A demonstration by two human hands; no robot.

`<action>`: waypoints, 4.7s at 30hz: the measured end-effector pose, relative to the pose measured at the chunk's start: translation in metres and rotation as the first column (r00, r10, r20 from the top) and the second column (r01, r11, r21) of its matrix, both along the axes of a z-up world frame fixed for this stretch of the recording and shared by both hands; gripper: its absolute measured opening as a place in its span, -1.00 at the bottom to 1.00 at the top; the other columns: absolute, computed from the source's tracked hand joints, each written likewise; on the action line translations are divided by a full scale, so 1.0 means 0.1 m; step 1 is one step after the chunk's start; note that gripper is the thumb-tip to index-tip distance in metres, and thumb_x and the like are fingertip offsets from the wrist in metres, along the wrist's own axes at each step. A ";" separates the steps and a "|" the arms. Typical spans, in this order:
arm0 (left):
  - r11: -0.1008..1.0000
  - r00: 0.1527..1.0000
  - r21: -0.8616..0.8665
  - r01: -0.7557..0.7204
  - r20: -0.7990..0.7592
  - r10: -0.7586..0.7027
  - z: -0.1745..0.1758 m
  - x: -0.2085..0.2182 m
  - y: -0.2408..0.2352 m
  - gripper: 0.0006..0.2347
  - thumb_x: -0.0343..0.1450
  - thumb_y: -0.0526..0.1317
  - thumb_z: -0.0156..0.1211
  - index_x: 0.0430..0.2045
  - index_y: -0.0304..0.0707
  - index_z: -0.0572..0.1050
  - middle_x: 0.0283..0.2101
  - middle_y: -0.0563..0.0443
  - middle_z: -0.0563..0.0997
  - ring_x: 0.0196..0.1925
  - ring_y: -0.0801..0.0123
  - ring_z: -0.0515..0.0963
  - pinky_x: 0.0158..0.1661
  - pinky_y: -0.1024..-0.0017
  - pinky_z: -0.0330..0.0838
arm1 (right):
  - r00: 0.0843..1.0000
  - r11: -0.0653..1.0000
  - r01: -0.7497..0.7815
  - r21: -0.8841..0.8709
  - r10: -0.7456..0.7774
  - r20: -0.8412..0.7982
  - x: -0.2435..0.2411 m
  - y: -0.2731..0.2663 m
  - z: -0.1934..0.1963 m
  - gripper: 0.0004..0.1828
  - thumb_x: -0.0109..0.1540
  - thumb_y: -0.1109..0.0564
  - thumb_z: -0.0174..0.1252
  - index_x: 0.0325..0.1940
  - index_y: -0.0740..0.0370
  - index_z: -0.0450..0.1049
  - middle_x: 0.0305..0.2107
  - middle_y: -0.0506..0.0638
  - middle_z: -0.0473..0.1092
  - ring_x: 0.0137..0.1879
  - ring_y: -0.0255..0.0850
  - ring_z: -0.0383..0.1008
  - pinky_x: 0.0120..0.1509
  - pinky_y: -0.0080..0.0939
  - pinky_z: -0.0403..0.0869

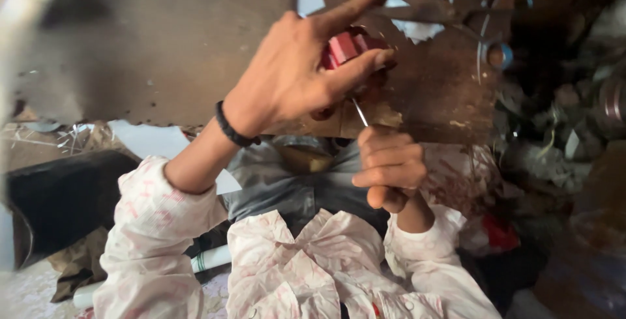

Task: Rewiring and assembling an electric motor stator using copper coils.

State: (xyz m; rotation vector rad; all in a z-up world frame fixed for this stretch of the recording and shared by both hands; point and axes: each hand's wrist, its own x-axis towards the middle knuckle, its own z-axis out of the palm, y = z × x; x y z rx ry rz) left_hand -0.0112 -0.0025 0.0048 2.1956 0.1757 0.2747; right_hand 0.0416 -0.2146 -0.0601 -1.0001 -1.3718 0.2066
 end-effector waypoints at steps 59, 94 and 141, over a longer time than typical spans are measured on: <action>0.828 0.778 -0.508 -0.238 0.410 0.476 -0.88 -0.79 -0.42 -0.77 0.59 -0.22 0.21 0.02 -0.45 0.58 -0.15 -0.11 0.71 -0.21 0.48 0.65 -0.07 0.60 0.51 | 0.924 0.981 0.162 -0.103 -0.188 -0.333 0.68 0.36 0.12 -0.44 0.45 -0.33 -0.11 -0.30 0.12 0.49 -0.47 -0.13 0.30 -0.45 -0.29 0.18 -0.23 -0.28 0.26; 0.969 0.991 -0.245 0.012 0.132 0.021 0.04 0.10 -0.17 -0.77 0.46 -0.11 0.21 -0.17 -0.27 0.65 -0.45 0.00 0.73 -0.46 0.40 0.75 -0.34 0.46 0.61 | 0.445 0.782 0.619 -0.072 -0.274 0.853 0.45 -0.15 0.09 -0.71 0.19 0.35 0.29 -0.03 0.17 0.66 -0.05 -0.09 0.56 -0.13 -0.19 0.63 -0.13 -0.22 0.56; 0.879 0.950 -0.471 -0.077 0.232 0.207 -0.27 -0.62 -0.40 -0.63 0.38 -0.29 0.25 0.08 -0.46 0.52 -0.15 -0.13 0.71 -0.17 0.44 0.72 -0.03 0.52 0.57 | 0.656 0.512 0.730 -0.453 -0.335 0.677 0.72 -0.24 0.15 -0.47 0.30 0.08 0.30 0.32 0.30 0.44 0.28 0.19 0.34 0.40 0.17 0.31 0.47 0.10 0.32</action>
